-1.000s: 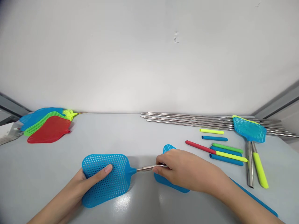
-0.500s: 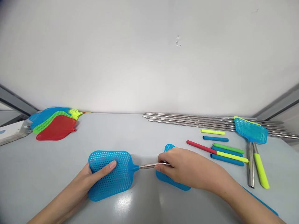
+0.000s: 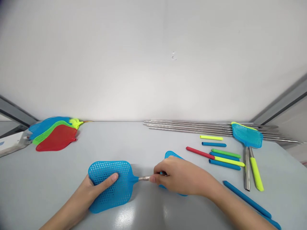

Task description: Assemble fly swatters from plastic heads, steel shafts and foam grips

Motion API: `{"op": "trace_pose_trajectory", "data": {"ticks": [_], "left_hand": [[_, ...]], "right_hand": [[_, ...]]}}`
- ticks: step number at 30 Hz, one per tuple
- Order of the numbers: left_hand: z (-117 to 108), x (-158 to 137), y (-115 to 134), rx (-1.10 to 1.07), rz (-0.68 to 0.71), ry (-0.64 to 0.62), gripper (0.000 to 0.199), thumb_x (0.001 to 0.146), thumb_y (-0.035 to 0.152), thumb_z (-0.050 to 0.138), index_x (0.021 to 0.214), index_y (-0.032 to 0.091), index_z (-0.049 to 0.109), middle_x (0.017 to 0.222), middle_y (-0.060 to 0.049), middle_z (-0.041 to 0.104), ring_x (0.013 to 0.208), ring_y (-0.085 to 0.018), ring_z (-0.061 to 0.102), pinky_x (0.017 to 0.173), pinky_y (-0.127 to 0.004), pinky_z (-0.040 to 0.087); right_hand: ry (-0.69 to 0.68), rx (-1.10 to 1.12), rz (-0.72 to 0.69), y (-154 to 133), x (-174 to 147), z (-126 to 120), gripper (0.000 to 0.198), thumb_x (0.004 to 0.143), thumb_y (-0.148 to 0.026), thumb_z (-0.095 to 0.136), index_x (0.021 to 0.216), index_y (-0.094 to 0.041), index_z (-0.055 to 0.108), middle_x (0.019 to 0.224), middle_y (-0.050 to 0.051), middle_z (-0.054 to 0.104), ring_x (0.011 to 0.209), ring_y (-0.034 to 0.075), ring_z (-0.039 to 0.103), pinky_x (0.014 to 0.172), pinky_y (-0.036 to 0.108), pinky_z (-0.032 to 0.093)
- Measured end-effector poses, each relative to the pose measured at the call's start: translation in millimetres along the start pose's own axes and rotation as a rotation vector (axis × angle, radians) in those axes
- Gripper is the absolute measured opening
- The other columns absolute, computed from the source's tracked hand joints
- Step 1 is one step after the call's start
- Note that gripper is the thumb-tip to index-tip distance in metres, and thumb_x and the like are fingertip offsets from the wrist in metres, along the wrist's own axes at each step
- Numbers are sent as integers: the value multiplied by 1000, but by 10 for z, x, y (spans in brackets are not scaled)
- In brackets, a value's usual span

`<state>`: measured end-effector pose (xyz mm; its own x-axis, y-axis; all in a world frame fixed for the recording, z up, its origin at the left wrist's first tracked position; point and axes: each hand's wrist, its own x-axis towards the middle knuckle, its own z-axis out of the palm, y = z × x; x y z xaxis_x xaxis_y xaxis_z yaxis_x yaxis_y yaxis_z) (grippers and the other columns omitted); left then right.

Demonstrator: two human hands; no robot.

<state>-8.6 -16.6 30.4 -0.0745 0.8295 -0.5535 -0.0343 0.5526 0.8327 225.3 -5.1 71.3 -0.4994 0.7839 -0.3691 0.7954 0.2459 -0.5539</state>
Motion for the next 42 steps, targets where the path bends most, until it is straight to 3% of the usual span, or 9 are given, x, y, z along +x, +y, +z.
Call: {"op": "trace_pose_trajectory", "data": {"ticks": [11, 17, 23, 28, 35, 42], "left_hand": [[41, -12, -79, 48, 87, 96, 40, 48, 40, 74, 77, 16, 60, 72, -5, 70, 71, -24, 65, 64, -32, 54], [11, 29, -94, -3, 101, 55, 39, 50, 40, 73, 78, 15, 60, 69, -4, 70, 69, -24, 65, 62, -32, 54], [-75, 127, -80, 14, 151, 10, 36, 51, 39, 73, 75, 16, 59, 69, -5, 69, 69, -23, 64, 65, -33, 52], [-169, 173, -53, 102, 175, -121, 32, 56, 38, 71, 74, 14, 59, 73, -4, 67, 71, -19, 62, 67, -31, 50], [-231, 256, -84, 143, 252, -181, 29, 59, 37, 69, 71, 14, 56, 68, -1, 62, 67, -14, 58, 65, -27, 48], [-244, 321, -60, 174, 318, -249, 28, 62, 37, 67, 74, 13, 59, 73, -3, 64, 71, -15, 59, 68, -28, 48]], "right_hand": [[-56, 184, -48, 31, 109, 122, 42, 83, -45, 33, 72, -16, 61, 65, 0, 57, 57, 7, 46, 53, 19, 33], [-44, 181, -64, -4, 110, 95, 41, 82, -44, 33, 72, -16, 62, 63, 0, 54, 55, 7, 42, 52, 19, 31], [-43, 260, -82, 63, 166, 219, 42, 83, -45, 31, 74, -18, 61, 65, -1, 52, 56, 7, 41, 53, 19, 31], [-129, 346, -7, 144, 275, 320, 46, 80, -53, 34, 73, -17, 62, 65, 0, 49, 58, 8, 40, 55, 20, 31], [-233, 559, 7, 155, 389, 335, 47, 76, -56, 40, 71, -14, 59, 53, -3, 32, 48, 5, 28, 43, 19, 23], [-247, 612, -17, 217, 428, 367, 47, 76, -57, 41, 71, -13, 58, 45, -5, 25, 41, 4, 24, 38, 19, 18]]}}
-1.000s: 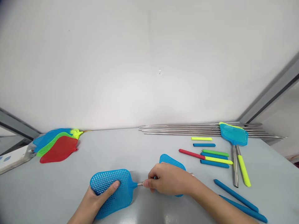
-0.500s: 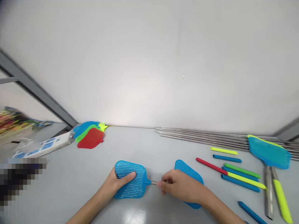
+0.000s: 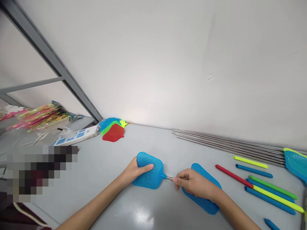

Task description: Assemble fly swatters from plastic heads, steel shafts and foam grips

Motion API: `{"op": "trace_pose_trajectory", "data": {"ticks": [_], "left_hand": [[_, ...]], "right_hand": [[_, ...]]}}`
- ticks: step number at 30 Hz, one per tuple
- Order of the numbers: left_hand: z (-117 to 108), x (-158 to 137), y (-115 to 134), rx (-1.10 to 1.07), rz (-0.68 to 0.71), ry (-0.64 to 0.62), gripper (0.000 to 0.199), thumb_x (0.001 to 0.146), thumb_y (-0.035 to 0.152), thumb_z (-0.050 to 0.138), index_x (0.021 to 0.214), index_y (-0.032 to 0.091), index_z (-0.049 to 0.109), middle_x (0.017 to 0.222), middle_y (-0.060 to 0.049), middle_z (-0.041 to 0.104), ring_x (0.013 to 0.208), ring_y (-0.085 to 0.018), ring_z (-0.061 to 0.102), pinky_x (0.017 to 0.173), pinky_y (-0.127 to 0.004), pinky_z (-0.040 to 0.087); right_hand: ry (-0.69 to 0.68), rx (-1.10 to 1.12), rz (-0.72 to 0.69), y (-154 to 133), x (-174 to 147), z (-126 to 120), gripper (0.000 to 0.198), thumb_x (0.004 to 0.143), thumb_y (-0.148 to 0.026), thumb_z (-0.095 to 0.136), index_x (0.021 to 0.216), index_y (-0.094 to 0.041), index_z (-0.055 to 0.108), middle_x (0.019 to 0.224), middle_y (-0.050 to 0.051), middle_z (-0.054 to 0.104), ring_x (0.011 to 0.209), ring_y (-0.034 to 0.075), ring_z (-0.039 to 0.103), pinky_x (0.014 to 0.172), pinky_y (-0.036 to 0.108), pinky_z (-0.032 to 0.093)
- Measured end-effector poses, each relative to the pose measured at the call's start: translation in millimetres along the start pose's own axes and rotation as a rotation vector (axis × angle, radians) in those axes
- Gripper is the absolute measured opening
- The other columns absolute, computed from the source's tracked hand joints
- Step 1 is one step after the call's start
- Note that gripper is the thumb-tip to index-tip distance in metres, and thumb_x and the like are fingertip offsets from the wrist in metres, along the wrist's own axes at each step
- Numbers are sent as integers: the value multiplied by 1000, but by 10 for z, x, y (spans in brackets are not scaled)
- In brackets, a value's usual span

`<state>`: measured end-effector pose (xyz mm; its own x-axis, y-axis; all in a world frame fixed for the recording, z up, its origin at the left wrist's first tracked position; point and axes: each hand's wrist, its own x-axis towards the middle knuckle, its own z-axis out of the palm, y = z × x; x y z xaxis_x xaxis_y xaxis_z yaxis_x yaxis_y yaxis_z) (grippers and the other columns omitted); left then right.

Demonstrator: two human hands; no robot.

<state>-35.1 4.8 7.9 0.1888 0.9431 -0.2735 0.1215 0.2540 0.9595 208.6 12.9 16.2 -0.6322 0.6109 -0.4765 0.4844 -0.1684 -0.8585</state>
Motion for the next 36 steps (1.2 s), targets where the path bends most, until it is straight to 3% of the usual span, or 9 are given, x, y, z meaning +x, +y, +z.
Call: {"op": "trace_pose_trajectory", "data": {"ticks": [12, 21, 28, 36], "left_hand": [[-29, 58, -34, 12, 44, -49, 30, 65, 38, 64, 79, 12, 61, 78, -6, 65, 74, -17, 61, 70, -30, 49], [-42, 62, -12, 55, 30, -15, 29, 64, 39, 65, 77, 13, 59, 75, -4, 65, 71, -16, 60, 68, -29, 49], [-13, 51, 66, 59, -33, 27, 34, 62, 40, 66, 79, 12, 59, 78, -6, 67, 74, -19, 62, 70, -30, 50], [-48, 21, 156, -110, -146, -48, 31, 67, 39, 62, 80, 11, 62, 76, -8, 68, 69, -21, 64, 68, -34, 52]], "right_hand": [[-7, 37, -13, 70, 11, -29, 45, 76, -55, 42, 75, -13, 58, 43, -6, 28, 38, 3, 25, 34, 16, 18], [-19, 46, -24, 32, 4, -54, 43, 75, -54, 45, 79, -14, 58, 41, -7, 35, 31, 2, 25, 31, 15, 17], [-44, 91, -42, 42, 16, -103, 44, 74, -54, 47, 82, -13, 59, 45, -6, 39, 30, 1, 27, 28, 15, 19], [-80, 176, -102, 69, 26, -183, 39, 76, -50, 47, 84, -13, 55, 57, -3, 48, 35, 1, 35, 31, 14, 26]]}}
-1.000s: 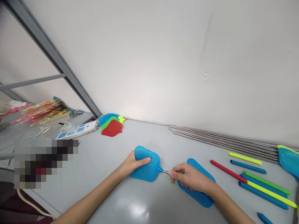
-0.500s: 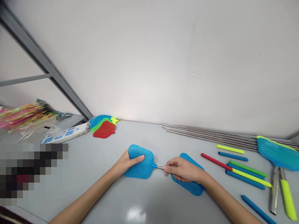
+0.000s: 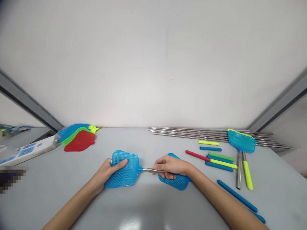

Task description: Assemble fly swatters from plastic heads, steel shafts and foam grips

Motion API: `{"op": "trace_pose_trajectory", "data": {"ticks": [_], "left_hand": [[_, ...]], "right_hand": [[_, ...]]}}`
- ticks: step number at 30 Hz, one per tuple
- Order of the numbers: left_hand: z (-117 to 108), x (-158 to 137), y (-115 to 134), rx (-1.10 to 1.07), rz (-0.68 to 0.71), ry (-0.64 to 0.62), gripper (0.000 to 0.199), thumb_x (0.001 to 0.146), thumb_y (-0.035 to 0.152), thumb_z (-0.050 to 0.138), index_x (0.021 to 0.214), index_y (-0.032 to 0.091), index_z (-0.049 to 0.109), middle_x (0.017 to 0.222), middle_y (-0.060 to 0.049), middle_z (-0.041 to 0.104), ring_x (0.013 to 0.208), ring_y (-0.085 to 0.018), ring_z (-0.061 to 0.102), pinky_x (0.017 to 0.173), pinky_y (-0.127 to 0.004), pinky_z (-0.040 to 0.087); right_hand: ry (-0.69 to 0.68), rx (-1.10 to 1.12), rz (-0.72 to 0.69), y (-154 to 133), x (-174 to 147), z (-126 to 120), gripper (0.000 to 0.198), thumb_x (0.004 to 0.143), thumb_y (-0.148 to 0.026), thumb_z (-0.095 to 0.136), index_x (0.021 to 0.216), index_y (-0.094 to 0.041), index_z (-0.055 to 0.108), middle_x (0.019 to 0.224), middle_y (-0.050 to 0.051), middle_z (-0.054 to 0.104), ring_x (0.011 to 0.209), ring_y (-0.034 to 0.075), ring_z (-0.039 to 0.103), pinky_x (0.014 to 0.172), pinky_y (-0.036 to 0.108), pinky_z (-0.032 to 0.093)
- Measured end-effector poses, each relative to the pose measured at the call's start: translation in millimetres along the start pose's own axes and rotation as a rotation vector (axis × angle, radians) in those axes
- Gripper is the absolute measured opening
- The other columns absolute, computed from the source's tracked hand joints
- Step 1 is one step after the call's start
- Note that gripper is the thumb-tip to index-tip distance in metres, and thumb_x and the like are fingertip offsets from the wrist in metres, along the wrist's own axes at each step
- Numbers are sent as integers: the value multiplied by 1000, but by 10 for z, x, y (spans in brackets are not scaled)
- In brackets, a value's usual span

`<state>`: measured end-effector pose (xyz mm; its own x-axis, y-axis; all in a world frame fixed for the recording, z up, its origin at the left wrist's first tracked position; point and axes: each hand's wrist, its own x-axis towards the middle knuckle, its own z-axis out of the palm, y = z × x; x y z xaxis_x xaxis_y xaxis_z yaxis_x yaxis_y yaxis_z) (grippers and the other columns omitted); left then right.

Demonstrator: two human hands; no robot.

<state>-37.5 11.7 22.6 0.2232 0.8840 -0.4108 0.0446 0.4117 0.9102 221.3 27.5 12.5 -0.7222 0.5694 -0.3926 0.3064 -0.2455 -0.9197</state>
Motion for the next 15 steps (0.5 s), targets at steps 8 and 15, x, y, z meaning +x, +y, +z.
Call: {"op": "trace_pose_trajectory", "data": {"ticks": [8, 15], "left_hand": [[-174, 0, 107, -35, -55, 97, 32, 65, 40, 64, 80, 12, 62, 77, -8, 69, 66, -18, 65, 65, -29, 53], [-150, -34, 239, -111, -139, 246, 39, 61, 39, 67, 89, 14, 60, 80, -9, 70, 67, -20, 66, 63, -30, 54]], "right_hand": [[30, -95, 58, -124, -190, -278, 41, 79, -50, 42, 87, -12, 54, 64, 0, 52, 39, 2, 39, 37, 16, 29], [155, -151, 11, -247, -350, -416, 39, 80, -48, 42, 75, -11, 52, 60, -2, 44, 44, 3, 34, 42, 18, 28]]}}
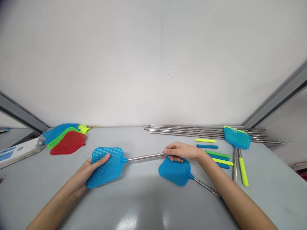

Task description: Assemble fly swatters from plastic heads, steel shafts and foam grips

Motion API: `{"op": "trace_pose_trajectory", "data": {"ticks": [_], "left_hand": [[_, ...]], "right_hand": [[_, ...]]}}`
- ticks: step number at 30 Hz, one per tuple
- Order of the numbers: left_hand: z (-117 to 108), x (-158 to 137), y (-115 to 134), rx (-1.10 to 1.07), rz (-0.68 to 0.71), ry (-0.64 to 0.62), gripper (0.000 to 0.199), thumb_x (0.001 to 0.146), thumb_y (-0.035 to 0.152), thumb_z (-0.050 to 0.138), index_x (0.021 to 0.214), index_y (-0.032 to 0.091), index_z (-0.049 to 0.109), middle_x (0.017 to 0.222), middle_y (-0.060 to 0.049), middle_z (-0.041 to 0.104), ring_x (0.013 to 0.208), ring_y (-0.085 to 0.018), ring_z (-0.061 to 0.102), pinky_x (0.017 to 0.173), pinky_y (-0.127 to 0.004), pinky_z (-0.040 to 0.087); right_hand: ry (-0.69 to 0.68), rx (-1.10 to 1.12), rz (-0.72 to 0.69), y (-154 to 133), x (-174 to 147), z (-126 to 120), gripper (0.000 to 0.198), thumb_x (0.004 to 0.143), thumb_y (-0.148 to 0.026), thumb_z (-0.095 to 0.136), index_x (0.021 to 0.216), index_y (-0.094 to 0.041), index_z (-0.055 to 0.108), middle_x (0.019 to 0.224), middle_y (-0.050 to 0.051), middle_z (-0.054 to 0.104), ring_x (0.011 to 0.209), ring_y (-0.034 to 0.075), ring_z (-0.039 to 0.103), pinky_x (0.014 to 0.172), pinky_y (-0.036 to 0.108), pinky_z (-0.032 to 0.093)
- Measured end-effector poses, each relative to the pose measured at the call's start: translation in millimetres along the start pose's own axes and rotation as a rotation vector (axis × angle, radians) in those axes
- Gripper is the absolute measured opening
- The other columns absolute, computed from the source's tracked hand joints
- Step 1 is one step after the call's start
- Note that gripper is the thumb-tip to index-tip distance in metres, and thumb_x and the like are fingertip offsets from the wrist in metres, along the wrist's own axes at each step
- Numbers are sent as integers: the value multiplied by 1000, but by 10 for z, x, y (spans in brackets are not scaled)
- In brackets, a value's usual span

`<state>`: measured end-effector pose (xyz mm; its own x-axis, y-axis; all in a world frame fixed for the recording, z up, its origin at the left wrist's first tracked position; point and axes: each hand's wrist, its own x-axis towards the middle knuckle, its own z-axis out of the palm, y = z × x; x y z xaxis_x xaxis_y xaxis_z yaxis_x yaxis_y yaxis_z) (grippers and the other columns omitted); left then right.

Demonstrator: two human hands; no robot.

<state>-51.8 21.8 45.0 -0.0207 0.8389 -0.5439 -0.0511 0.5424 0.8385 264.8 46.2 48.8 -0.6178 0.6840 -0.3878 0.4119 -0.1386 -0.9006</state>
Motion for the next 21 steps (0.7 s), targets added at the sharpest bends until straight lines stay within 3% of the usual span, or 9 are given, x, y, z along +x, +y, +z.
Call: {"op": "trace_pose_trajectory", "data": {"ticks": [3, 5, 8, 12, 16, 21], "left_hand": [[30, -38, 23, 5, -18, 8, 38, 62, 39, 67, 89, 13, 60, 77, -9, 70, 61, -19, 65, 59, -27, 54], [49, -64, 32, 2, -11, 67, 36, 62, 37, 67, 88, 13, 61, 75, -8, 70, 59, -19, 65, 55, -26, 54], [71, -108, 53, -9, 11, 148, 34, 63, 35, 67, 89, 15, 61, 73, -6, 71, 56, -18, 65, 51, -25, 53], [82, -163, 87, -15, -39, 145, 35, 62, 35, 67, 91, 16, 61, 72, -6, 71, 59, -19, 66, 52, -26, 54], [95, -195, 91, -31, -54, 141, 32, 63, 30, 67, 91, 16, 61, 73, -6, 71, 62, -20, 66, 54, -25, 55], [127, -218, 59, -33, -92, 127, 37, 63, 28, 68, 97, 16, 60, 70, -5, 71, 63, -21, 67, 55, -26, 55]], "right_hand": [[69, -117, 45, -83, -77, -48, 43, 79, -52, 40, 83, -12, 56, 72, 3, 54, 55, 8, 45, 51, 21, 38], [176, -274, 94, -173, -190, -97, 46, 78, -54, 40, 93, -15, 59, 90, 7, 59, 72, 14, 52, 65, 26, 43], [396, -481, 142, -321, -467, -180, 46, 76, -56, 42, 106, -25, 58, 115, 4, 53, 104, 23, 47, 88, 33, 37], [552, -403, 217, -395, -885, -253, 47, 76, -55, 43, 115, -30, 53, 118, 3, 52, 104, 25, 49, 85, 34, 42], [632, -344, 292, -167, -1141, -331, 47, 75, -53, 46, 115, -31, 53, 116, 2, 54, 99, 23, 54, 82, 31, 45], [777, -426, 442, 398, -1239, -503, 50, 73, -55, 46, 109, -23, 58, 119, 7, 52, 106, 26, 49, 86, 34, 43]]}}
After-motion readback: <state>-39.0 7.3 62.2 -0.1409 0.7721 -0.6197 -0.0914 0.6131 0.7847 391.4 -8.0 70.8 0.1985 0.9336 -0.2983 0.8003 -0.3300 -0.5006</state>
